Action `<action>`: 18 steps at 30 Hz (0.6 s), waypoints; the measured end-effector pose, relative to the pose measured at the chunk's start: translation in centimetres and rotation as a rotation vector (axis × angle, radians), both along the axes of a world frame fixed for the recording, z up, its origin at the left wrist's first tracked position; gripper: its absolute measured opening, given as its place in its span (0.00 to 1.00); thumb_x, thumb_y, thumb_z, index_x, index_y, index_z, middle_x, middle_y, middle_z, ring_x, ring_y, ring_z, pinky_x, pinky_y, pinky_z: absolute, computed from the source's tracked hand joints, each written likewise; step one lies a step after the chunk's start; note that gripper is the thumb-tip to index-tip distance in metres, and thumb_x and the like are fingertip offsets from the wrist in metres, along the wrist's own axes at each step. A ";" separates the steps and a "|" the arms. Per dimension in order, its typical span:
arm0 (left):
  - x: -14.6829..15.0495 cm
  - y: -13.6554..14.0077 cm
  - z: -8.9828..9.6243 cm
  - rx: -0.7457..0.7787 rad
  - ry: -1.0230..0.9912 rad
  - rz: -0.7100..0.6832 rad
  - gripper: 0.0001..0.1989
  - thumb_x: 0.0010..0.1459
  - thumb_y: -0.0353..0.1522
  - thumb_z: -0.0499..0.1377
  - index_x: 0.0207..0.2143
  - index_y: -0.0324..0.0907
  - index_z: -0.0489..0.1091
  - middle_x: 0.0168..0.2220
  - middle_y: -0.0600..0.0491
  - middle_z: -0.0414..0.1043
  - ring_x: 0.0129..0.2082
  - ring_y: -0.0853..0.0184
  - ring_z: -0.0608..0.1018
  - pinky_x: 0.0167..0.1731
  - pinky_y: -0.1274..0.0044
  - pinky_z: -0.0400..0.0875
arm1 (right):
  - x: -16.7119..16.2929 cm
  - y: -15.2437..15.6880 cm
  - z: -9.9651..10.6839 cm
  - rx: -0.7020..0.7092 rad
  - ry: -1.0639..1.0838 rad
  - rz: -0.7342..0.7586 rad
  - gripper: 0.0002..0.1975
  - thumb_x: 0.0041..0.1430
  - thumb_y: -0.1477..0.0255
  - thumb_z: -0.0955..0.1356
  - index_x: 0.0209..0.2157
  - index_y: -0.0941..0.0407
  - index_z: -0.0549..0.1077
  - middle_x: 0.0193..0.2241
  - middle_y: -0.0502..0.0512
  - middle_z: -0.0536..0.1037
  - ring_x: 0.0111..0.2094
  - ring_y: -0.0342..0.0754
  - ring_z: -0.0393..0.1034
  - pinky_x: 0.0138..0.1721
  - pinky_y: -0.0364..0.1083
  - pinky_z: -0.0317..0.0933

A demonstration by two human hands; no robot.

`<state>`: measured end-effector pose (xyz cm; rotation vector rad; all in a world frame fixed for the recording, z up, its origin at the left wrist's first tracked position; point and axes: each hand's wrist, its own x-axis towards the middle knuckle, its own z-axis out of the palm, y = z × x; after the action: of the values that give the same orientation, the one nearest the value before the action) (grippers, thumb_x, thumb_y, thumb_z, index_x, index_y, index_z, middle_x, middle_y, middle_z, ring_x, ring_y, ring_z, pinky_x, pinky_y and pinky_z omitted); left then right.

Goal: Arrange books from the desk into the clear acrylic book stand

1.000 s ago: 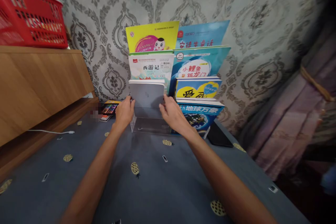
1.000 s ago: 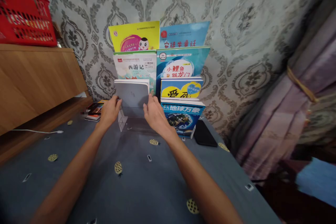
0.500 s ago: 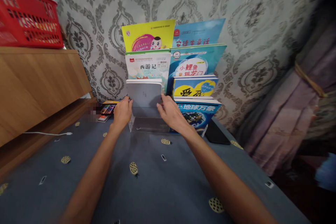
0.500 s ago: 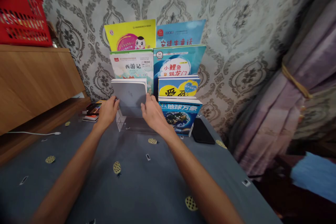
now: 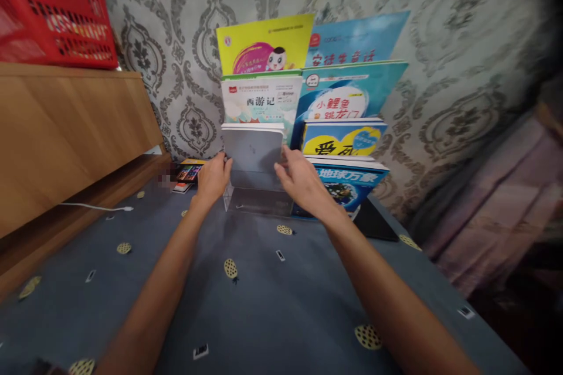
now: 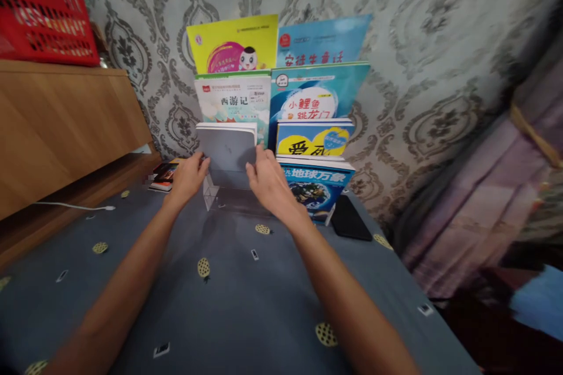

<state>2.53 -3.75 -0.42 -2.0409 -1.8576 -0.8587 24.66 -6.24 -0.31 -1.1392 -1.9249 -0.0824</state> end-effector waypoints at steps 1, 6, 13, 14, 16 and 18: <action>0.0 0.0 0.0 0.003 -0.010 -0.006 0.16 0.70 0.39 0.49 0.47 0.40 0.72 0.41 0.43 0.80 0.44 0.54 0.80 0.40 0.72 0.68 | 0.1 -0.1 0.1 0.008 0.011 -0.002 0.26 0.65 0.67 0.61 0.61 0.61 0.64 0.41 0.66 0.74 0.40 0.59 0.72 0.45 0.61 0.69; -1.3 0.4 -0.1 0.028 -0.047 -0.095 0.17 0.70 0.38 0.48 0.52 0.41 0.70 0.42 0.47 0.81 0.43 0.58 0.81 0.42 0.73 0.68 | -0.2 -2.0 1.9 0.116 0.121 -0.028 0.21 0.63 0.65 0.63 0.55 0.58 0.71 0.40 0.64 0.76 0.38 0.58 0.73 0.42 0.59 0.69; -5.3 2.5 -2.7 -0.061 -0.027 0.074 0.18 0.68 0.32 0.45 0.50 0.39 0.71 0.46 0.39 0.78 0.49 0.53 0.79 0.46 0.68 0.69 | -2.1 -6.0 4.2 0.094 0.181 0.071 0.15 0.68 0.65 0.60 0.30 0.54 0.73 0.23 0.53 0.74 0.25 0.48 0.69 0.29 0.47 0.60; -5.9 2.7 -3.5 -0.084 -0.023 0.110 0.18 0.66 0.28 0.45 0.51 0.37 0.70 0.49 0.35 0.76 0.51 0.51 0.77 0.48 0.67 0.69 | -2.3 -6.3 4.3 0.075 0.114 0.105 0.17 0.68 0.64 0.60 0.28 0.54 0.72 0.21 0.52 0.72 0.24 0.47 0.67 0.28 0.47 0.58; -7.1 3.1 -5.3 -0.134 -0.008 0.161 0.21 0.61 0.24 0.46 0.54 0.33 0.68 0.55 0.30 0.72 0.58 0.49 0.73 0.53 0.63 0.67 | -2.7 -6.5 4.2 0.032 -0.044 0.192 0.18 0.69 0.65 0.60 0.27 0.55 0.72 0.21 0.51 0.72 0.23 0.45 0.66 0.28 0.46 0.56; -8.1 3.3 -7.2 -0.183 0.010 0.176 0.24 0.59 0.22 0.48 0.57 0.32 0.66 0.62 0.29 0.65 0.64 0.47 0.66 0.58 0.57 0.64 | -3.1 -6.4 3.8 -0.034 -0.208 0.267 0.16 0.70 0.67 0.60 0.32 0.55 0.75 0.24 0.52 0.76 0.25 0.46 0.68 0.29 0.46 0.55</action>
<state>-5.62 -0.46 -7.58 -1.9390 -2.1418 -0.6535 21.59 -12.67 3.53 -0.9137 -2.2552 -0.0235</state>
